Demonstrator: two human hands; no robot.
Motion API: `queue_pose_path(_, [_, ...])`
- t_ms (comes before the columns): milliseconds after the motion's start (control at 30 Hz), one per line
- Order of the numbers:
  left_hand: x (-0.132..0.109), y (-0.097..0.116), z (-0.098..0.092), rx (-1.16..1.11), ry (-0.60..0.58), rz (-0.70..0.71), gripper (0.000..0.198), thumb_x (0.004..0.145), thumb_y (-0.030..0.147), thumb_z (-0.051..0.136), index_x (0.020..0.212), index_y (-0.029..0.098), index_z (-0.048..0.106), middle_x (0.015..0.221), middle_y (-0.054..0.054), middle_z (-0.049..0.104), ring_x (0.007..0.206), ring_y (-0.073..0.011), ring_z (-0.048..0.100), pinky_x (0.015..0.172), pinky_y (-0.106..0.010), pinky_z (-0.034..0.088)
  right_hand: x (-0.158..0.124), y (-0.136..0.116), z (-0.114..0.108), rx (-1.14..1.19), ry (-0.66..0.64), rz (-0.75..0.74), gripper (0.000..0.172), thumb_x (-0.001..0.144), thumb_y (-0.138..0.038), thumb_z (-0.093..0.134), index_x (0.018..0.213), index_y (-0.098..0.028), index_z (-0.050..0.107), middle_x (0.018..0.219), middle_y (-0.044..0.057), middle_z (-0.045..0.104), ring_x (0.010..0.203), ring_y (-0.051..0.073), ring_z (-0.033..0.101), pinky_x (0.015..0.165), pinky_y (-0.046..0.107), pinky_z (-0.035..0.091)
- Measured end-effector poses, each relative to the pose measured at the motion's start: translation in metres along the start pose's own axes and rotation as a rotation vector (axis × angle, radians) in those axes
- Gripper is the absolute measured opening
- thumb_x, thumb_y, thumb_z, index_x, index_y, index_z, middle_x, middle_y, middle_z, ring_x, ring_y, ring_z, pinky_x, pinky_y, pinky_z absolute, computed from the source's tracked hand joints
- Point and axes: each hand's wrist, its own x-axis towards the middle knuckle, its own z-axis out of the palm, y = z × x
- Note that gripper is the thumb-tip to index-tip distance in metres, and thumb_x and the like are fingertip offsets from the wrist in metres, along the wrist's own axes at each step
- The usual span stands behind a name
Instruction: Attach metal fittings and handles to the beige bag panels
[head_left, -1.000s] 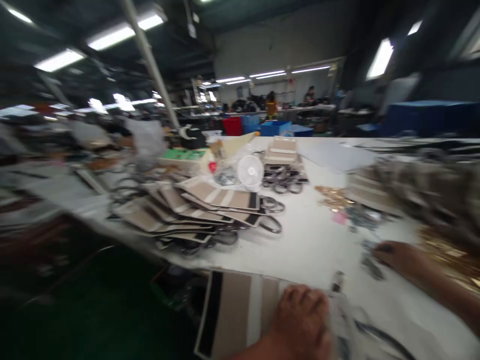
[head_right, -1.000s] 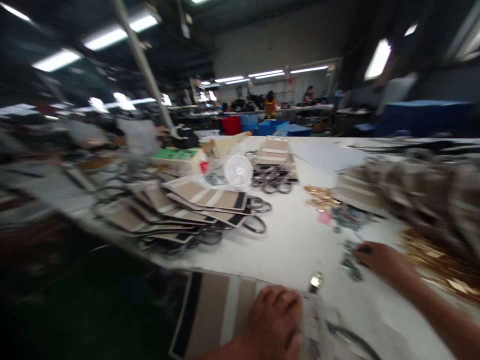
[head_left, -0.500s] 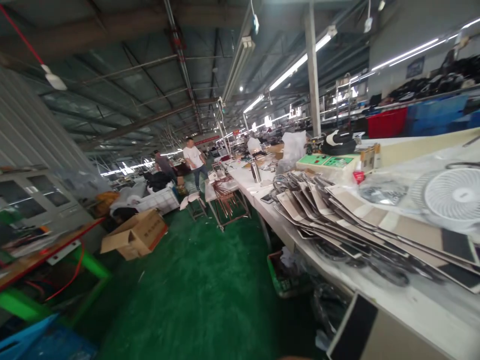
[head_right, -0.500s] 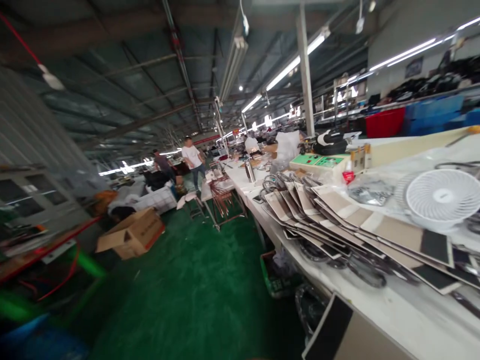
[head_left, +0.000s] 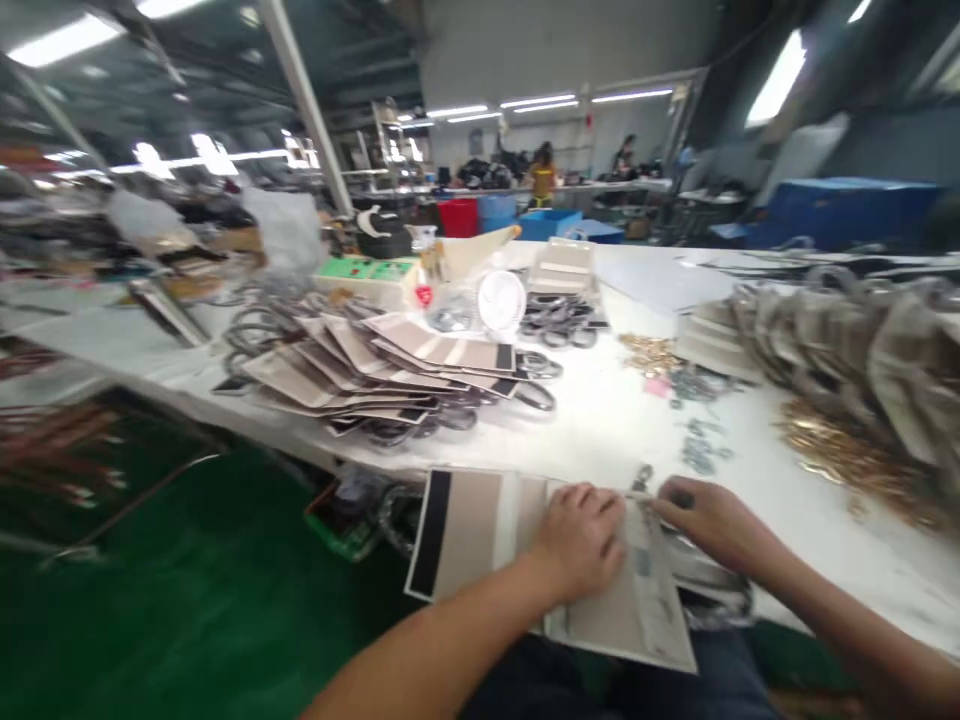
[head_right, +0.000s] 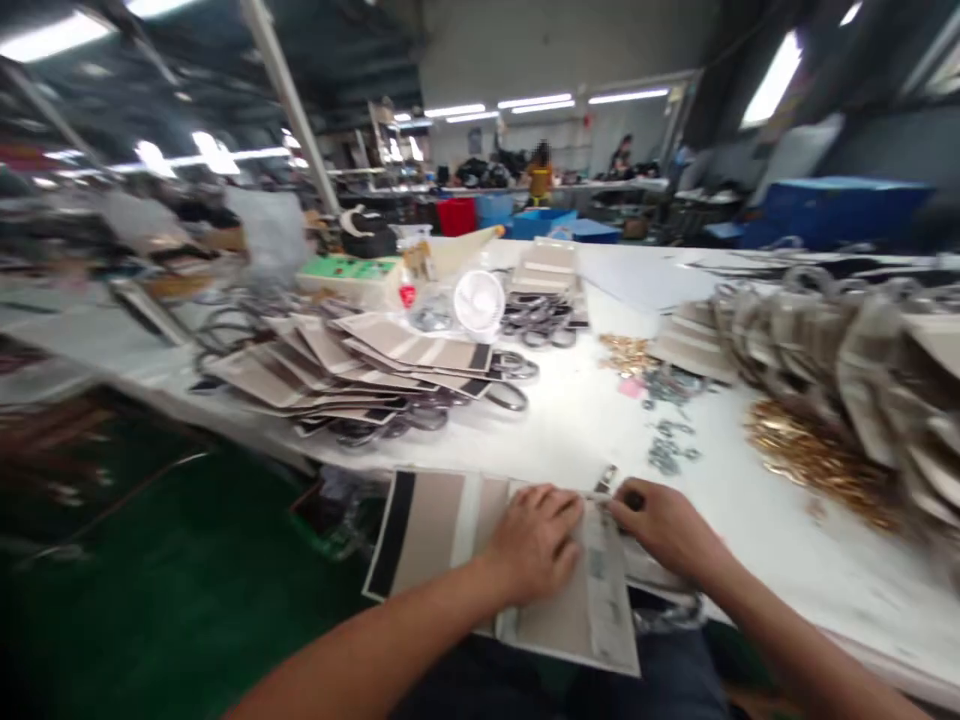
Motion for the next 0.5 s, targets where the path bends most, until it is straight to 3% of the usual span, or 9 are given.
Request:
queue_pose_path(67, [0.007,-0.011,0.009,-0.071,0.038,0.033,0.053,0.100,0.038,0.059,0.149,0.020,0.052,0.149,-0.009,0.059,0.135,-0.0299,0.049,0.118,-0.050,0.040,-0.018,0.016,-0.020,-0.040,-0.055,0.058,0.023,0.090,-0.038,0.066,0.073,-0.023,0.069,0.072,0.002,0.072,0.073,0.020,0.065,0.068,0.029,0.049])
queue_pose_path(133, [0.006,-0.015,0.012,-0.083,0.042,0.044,0.053,0.100,0.039,0.058,0.150,0.021,0.051,0.150,-0.008,0.058,0.136,-0.0294,0.047,0.119,-0.050,0.038,-0.023,0.014,-0.028,-0.021,-0.088,0.069,0.024,0.084,-0.040,0.062,0.067,-0.023,0.067,0.068,0.002,0.071,0.071,0.021,0.064,0.067,0.030,0.046])
queue_pose_path(333, [0.001,-0.010,0.008,-0.085,0.044,0.016,0.051,0.100,0.040,0.057,0.148,0.023,0.053,0.149,-0.007,0.058,0.135,-0.0288,0.048,0.117,-0.048,0.039,-0.023,-0.014,-0.031,0.271,-0.255,0.088,0.031,0.081,-0.051,0.059,0.075,-0.022,0.067,0.064,-0.001,0.062,0.058,0.015,0.051,0.053,0.026,0.037])
queue_pose_path(500, [0.005,-0.014,0.012,-0.186,0.076,0.001,0.050,0.097,0.039,0.060,0.144,0.022,0.056,0.144,-0.006,0.063,0.131,-0.0276,0.052,0.114,-0.047,0.042,-0.009,-0.022,-0.032,0.302,-0.353,0.106,0.027,0.073,-0.048,0.063,0.070,-0.021,0.062,0.055,-0.004,0.050,0.052,0.013,0.042,0.050,0.026,0.033])
